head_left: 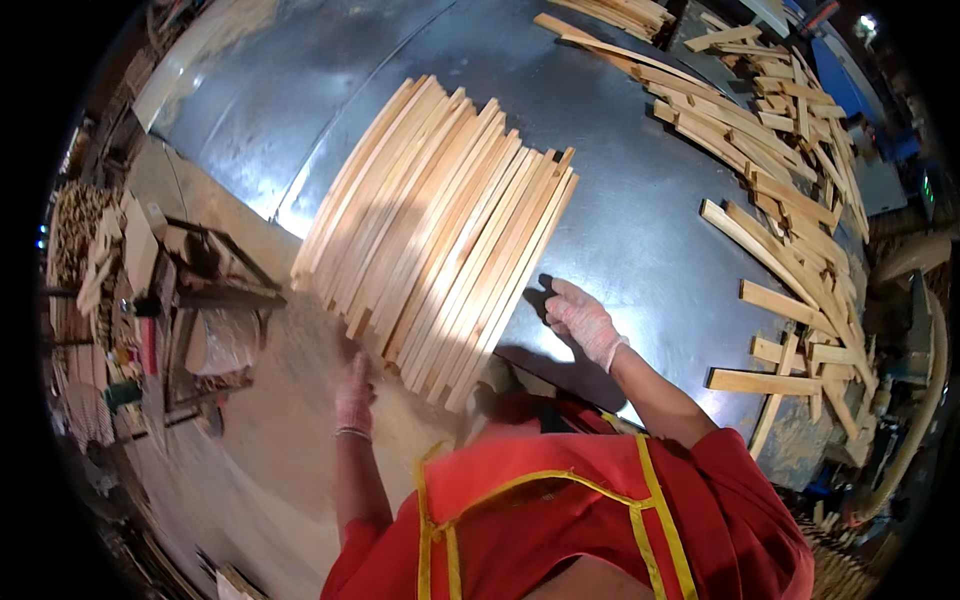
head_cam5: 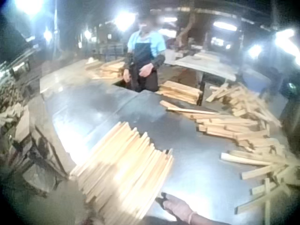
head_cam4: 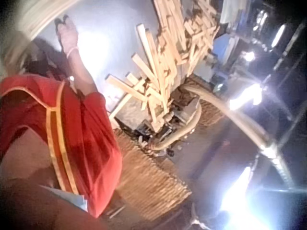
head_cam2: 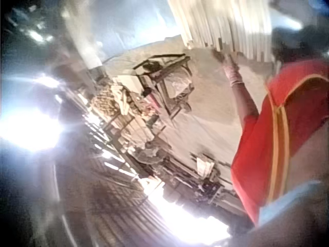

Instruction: The person repeatedly picks up thin wooden planks from a large pile on a metal table and stacks them into a neat pile. Another person is visible in the background also handling wood. The camera wearer continues this repetitive stacking process throughout the clip.

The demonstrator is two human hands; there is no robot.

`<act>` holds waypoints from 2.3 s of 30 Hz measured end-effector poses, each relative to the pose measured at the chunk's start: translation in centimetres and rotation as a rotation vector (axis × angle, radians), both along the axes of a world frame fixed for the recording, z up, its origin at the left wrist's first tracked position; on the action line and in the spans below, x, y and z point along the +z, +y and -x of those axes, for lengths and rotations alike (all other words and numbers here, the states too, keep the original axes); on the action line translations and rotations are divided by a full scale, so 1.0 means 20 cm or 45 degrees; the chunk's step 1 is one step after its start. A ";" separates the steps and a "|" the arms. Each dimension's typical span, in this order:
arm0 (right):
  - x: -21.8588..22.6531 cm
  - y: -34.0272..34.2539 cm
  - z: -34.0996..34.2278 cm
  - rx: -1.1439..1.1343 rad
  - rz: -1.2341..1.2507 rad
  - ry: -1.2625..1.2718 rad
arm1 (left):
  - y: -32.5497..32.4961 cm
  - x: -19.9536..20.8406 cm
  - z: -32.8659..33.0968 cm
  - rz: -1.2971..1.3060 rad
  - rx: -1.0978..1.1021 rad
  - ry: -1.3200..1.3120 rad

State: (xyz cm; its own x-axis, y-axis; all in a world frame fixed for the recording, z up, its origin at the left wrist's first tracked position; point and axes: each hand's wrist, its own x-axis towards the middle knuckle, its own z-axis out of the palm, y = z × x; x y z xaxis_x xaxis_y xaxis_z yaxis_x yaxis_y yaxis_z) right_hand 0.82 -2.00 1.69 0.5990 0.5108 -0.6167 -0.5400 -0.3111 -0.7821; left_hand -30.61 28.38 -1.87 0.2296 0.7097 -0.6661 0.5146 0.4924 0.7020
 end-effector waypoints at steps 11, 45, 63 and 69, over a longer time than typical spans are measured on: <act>-0.13 -0.27 -0.13 -0.029 -0.214 0.102 | 0.06 -0.18 0.26 0.762 -0.064 -0.616; 0.22 0.80 0.16 0.024 -0.574 0.558 | -0.17 0.45 -0.14 -0.214 -0.033 -0.515; 0.36 -0.89 -1.84 -0.353 -0.667 -0.823 | -0.93 0.17 -0.97 -1.846 -1.375 0.233; -0.05 -0.94 -1.45 0.726 1.378 -1.148 | -0.72 0.09 -1.08 -1.943 -1.161 0.341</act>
State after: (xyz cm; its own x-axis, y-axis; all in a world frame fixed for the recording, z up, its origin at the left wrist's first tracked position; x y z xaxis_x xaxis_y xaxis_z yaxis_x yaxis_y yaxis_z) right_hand 29.81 -20.74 0.59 0.8542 0.3528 -0.3819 0.3658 -0.9298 -0.0407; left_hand -8.93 14.04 0.01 0.8662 0.3945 0.3068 0.3899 -0.9175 0.0789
